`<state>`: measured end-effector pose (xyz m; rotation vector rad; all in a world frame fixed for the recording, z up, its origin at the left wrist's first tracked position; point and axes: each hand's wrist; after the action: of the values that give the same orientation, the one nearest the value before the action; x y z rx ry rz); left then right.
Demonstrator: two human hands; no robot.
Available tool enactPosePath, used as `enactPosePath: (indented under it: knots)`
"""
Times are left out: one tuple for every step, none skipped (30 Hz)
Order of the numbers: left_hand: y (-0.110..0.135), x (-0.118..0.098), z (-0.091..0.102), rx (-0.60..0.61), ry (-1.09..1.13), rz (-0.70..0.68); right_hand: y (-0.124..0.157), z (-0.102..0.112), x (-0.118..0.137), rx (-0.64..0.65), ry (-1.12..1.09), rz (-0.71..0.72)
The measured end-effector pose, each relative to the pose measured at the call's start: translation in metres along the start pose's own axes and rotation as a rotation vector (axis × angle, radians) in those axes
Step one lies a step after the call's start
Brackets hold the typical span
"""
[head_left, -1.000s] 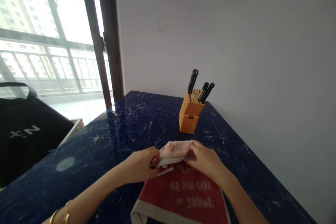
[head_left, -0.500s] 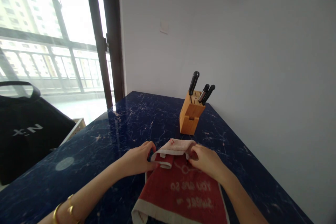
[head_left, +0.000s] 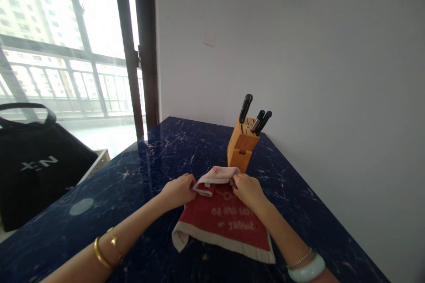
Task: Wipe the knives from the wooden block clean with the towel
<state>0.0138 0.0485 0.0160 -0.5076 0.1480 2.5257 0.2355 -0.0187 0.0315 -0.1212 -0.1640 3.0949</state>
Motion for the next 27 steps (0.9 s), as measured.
enactPosePath:
  knots:
    - [-0.005, 0.003, 0.002, -0.014, -0.008, 0.018, -0.004, 0.000, 0.002, -0.008, 0.003, 0.006]
    - [-0.011, 0.006, 0.004, -0.030, -0.017, 0.038, -0.008, 0.000, 0.004, -0.013, 0.005, 0.011]
    - [-0.017, 0.010, 0.007, -0.047, -0.025, 0.054, -0.012, 0.000, 0.006, -0.018, 0.008, 0.015]
    - [-0.023, 0.013, 0.009, -0.063, -0.031, 0.068, -0.016, 0.000, 0.008, -0.023, 0.011, 0.018]
    - [-0.029, 0.016, 0.012, -0.074, -0.037, 0.081, -0.019, 0.000, 0.010, -0.030, 0.013, 0.019]
    - [-0.034, 0.019, 0.014, -0.087, -0.042, 0.092, -0.023, 0.000, 0.012, -0.037, 0.015, 0.019]
    - [-0.039, 0.021, 0.016, -0.102, -0.046, 0.102, -0.026, 0.000, 0.014, -0.044, 0.017, 0.017]
    - [-0.043, 0.023, 0.018, -0.113, -0.051, 0.112, -0.028, 0.000, 0.016, -0.051, 0.018, 0.011]
    - [-0.046, 0.024, 0.020, -0.125, -0.053, 0.117, -0.030, 0.000, 0.017, -0.057, 0.019, 0.003]
    - [-0.048, 0.024, 0.021, -0.136, -0.052, 0.119, -0.032, 0.000, 0.019, -0.061, 0.019, -0.006]
    - [-0.050, 0.023, 0.023, -0.146, -0.048, 0.118, -0.032, 0.000, 0.020, -0.066, 0.020, -0.016]
    - [-0.051, 0.023, 0.024, -0.158, -0.041, 0.112, -0.032, 0.000, 0.020, -0.072, 0.019, -0.024]
    - [-0.052, 0.021, 0.025, -0.170, -0.032, 0.106, -0.032, 0.001, 0.021, -0.079, 0.018, -0.032]
    - [-0.052, 0.020, 0.027, -0.185, -0.023, 0.102, -0.030, 0.001, 0.021, -0.088, 0.017, -0.040]
    - [-0.052, 0.020, 0.028, -0.204, -0.015, 0.101, -0.029, 0.002, 0.020, -0.097, 0.014, -0.048]
    - [-0.052, 0.019, 0.030, -0.225, -0.010, 0.105, -0.027, 0.003, 0.020, -0.106, 0.011, -0.057]
    - [-0.053, 0.018, 0.033, -0.248, -0.006, 0.113, -0.025, 0.005, 0.019, -0.114, 0.008, -0.069]
    - [-0.053, 0.018, 0.036, -0.273, -0.005, 0.122, -0.024, 0.007, 0.018, -0.120, 0.005, -0.082]
    - [-0.054, 0.018, 0.039, -0.296, -0.005, 0.131, -0.022, 0.009, 0.018, -0.126, 0.001, -0.096]
    - [-0.054, 0.018, 0.043, -0.318, -0.007, 0.138, -0.021, 0.011, 0.016, -0.133, -0.003, -0.110]
    - [-0.055, 0.018, 0.047, -0.339, -0.009, 0.142, -0.020, 0.014, 0.015, -0.141, -0.007, -0.122]
    - [-0.057, 0.018, 0.052, -0.360, -0.013, 0.143, -0.020, 0.017, 0.014, -0.150, -0.012, -0.133]
    - [-0.058, 0.018, 0.057, -0.380, -0.019, 0.142, -0.019, 0.021, 0.012, -0.161, -0.017, -0.142]
    - [-0.060, 0.017, 0.062, -0.400, -0.026, 0.139, -0.019, 0.025, 0.011, -0.173, -0.022, -0.149]
    - [-0.062, 0.016, 0.068, -0.417, -0.034, 0.134, -0.018, 0.030, 0.009, -0.186, -0.026, -0.153]
    - [-0.064, 0.016, 0.075, -0.434, -0.042, 0.128, -0.017, 0.035, 0.008, -0.200, -0.030, -0.157]
    - [-0.067, 0.015, 0.081, -0.450, -0.049, 0.117, -0.016, 0.039, 0.007, -0.213, -0.031, -0.160]
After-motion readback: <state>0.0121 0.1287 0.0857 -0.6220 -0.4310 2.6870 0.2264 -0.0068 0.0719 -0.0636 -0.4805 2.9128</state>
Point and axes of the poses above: each hand's wrist, its own y-axis away from the middle knuckle, its own z-axis out of the back of the hand, x = y × z, and after that the axes turned 2 degrees about y, right-handed
